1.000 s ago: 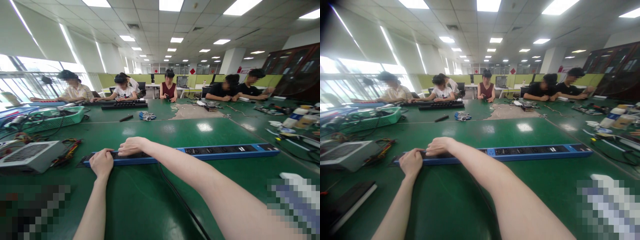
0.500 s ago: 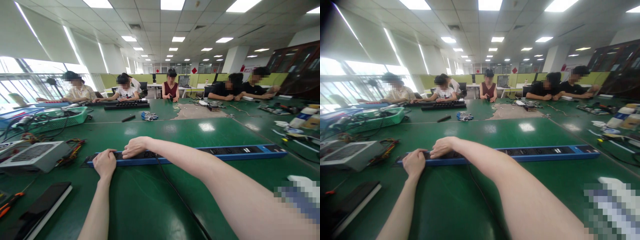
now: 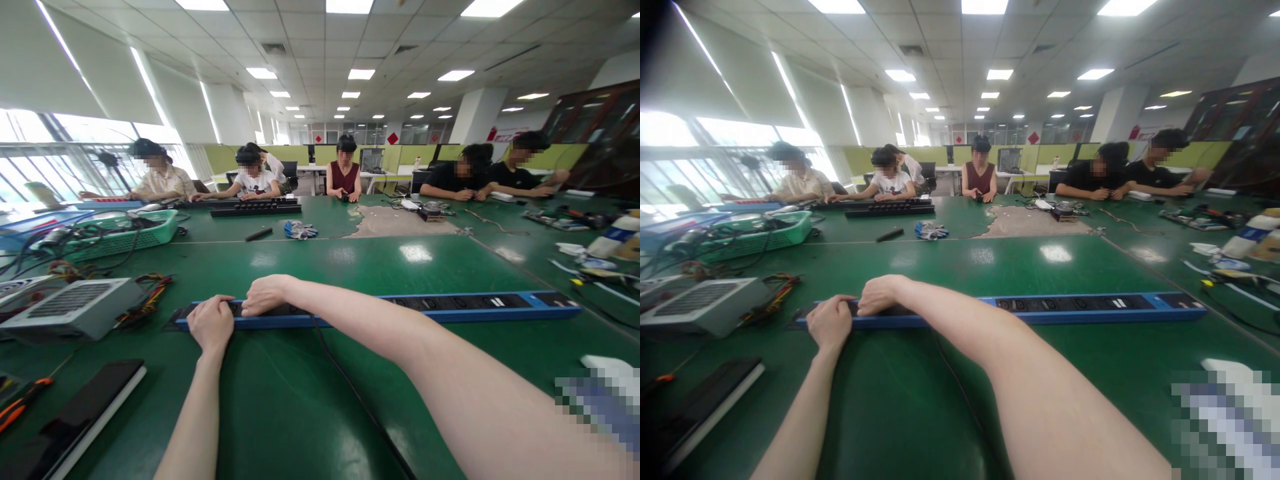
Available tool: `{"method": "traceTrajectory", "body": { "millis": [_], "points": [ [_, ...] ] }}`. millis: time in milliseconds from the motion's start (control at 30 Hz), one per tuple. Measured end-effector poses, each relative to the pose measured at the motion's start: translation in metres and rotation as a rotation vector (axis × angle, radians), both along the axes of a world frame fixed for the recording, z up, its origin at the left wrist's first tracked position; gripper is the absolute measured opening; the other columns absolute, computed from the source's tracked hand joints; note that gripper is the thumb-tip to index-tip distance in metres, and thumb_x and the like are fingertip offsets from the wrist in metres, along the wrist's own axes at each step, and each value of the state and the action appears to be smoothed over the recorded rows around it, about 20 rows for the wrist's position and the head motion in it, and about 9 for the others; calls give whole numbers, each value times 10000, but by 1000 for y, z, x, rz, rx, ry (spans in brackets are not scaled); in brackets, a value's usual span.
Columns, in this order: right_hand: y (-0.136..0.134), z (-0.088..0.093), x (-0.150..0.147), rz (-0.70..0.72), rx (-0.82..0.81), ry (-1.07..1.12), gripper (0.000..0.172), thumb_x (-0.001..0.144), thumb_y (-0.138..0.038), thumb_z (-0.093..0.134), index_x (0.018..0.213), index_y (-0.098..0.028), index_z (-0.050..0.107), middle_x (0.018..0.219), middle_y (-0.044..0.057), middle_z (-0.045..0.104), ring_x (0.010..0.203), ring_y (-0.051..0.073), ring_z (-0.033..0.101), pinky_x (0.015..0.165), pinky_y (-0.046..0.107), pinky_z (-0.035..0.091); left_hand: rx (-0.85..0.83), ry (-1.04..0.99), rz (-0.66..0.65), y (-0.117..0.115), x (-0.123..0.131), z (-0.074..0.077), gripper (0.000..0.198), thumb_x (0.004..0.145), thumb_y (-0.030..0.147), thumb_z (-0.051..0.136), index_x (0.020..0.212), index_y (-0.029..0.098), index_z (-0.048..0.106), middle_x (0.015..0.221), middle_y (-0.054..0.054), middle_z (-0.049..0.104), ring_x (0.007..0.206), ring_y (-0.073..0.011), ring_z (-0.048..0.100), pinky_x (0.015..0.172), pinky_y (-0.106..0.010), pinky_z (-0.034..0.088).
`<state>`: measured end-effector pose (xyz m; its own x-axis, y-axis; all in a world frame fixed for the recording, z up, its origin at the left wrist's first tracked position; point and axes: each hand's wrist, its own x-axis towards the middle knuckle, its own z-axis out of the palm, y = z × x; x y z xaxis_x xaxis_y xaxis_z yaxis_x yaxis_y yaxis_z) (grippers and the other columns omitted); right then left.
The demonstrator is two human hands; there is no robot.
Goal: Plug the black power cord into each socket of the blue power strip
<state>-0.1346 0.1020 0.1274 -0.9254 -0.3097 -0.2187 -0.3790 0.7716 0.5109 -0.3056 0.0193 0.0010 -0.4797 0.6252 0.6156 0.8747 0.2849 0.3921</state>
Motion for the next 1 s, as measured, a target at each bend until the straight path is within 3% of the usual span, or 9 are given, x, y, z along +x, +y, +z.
{"method": "traceTrajectory", "body": {
  "millis": [200, 1000],
  "points": [
    [-13, 3, -2, -117, -53, -32, 267, 1014, -163, 414, 1002, -174, 681, 965, 62, 736, 944, 187, 702, 637, 299, 403, -10, 5, -1, 1, -1, -2, 341, 932, 222, 413, 956, 240, 753, 973, -77, 722, 1022, -276, 589, 941, -405, 328],
    [-30, -4, 1, -205, -121, 111, 212, 959, -120, 509, 904, -159, 710, 991, 74, 752, 950, 202, 718, 699, 315, 487, -27, -15, -2, -1, 1, 1, 340, 926, 230, 415, 961, 239, 752, 975, -86, 724, 1025, -275, 594, 945, -401, 330]
  ]
}}
